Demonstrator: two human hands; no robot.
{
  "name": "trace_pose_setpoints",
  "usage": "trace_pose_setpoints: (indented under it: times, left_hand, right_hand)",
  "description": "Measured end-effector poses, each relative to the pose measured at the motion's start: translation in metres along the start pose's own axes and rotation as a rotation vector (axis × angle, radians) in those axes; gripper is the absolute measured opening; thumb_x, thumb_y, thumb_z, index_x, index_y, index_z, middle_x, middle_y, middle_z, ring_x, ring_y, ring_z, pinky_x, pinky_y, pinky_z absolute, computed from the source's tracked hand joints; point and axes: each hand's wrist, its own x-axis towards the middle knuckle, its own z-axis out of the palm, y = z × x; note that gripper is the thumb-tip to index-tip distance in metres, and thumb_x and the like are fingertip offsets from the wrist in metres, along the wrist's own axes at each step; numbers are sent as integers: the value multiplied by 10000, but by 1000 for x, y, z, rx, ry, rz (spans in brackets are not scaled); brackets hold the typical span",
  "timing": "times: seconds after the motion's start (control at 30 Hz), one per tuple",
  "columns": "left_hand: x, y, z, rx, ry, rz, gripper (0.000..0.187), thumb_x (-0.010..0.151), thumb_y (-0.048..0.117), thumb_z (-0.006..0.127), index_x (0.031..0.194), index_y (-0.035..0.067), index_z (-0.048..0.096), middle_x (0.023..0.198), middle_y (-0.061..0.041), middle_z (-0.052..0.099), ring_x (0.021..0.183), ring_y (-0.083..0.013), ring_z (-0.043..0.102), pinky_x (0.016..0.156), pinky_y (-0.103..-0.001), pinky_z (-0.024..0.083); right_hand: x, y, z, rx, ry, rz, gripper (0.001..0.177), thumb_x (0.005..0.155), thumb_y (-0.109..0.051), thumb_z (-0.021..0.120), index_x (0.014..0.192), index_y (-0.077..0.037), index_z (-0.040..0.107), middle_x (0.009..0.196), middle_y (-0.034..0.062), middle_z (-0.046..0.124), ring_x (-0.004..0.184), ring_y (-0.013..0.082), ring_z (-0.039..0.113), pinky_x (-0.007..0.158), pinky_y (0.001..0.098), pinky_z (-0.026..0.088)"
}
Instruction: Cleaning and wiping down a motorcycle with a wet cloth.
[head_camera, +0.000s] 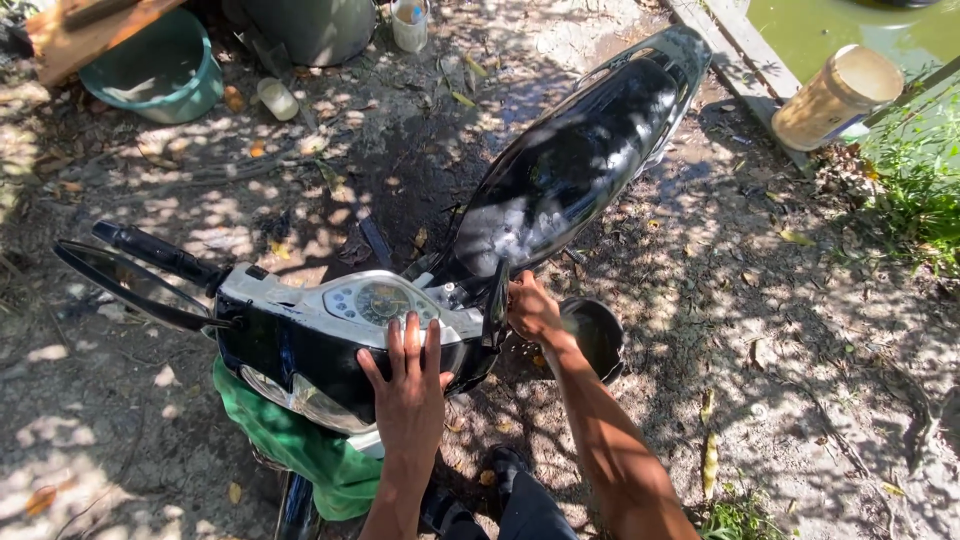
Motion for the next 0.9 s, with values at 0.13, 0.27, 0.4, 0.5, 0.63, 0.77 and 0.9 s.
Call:
trace_pose_setpoints:
  times: [0.13,0.27,0.4,0.5,0.63,0.77,0.9]
  left_hand:
    - [1,3,-1,22,-16,-5,892,821,429,761,1562,150,350,1617,-118,360,1491,-351,301,1157,-732,203]
    - [3,-2,11,25,-78,-28,908,830,456,739,1573,174,302,1634,-100,330,1512,-344,261,1152,-719,165]
    - [4,-2,14,38,-104,-20,944,822,469,736,1585,184,260,1645,-116,292,1524,-343,228,1156,-742,154]
    - [4,-2,14,31,-143,-32,931,850,463,729,1586,175,236,1646,-120,276,1526,-353,220,1153,-749,164]
    - [-2,-3,21,13,-175,-41,987,832,468,734,1640,203,232,1650,-118,269,1523,-354,206,1150,-749,160]
    - [-2,-3,28,24,-58,-25,921,861,467,716,1602,184,246,1662,-105,297,1539,-351,233,1163,-743,155]
    - [1,-1,19,52,-51,-13,923,877,468,708,1610,160,241,1654,-129,304,1531,-379,228,1150,-754,125]
  right_hand:
    - [-28,-1,-28,248,130,143,192,1157,-162,387,1226,-178,566,906,136,576,789,251,553,604,361,593]
    - [-38,24,-17,17,454,377,132,1018,-296,558,1071,-180,591,939,87,546,728,178,502,492,297,500]
    - [-36,59,74,322,309,608,415,1135,-460,518,1330,-95,534,792,29,556,615,201,505,639,303,487]
    - [-47,35,47,-215,222,494,279,1158,-348,435,1193,-112,579,972,49,537,590,122,483,575,307,477]
    - [-61,-11,34,552,887,585,435,923,-383,610,1274,-127,606,954,71,506,758,123,485,575,299,424]
    - [-35,-37,72,-911,286,616,449,980,-301,618,1412,-269,498,1093,36,526,814,127,458,599,257,446]
    - [-57,-100,28,1018,787,780,258,1005,-255,626,1262,-249,642,1238,153,442,1047,219,518,721,339,572]
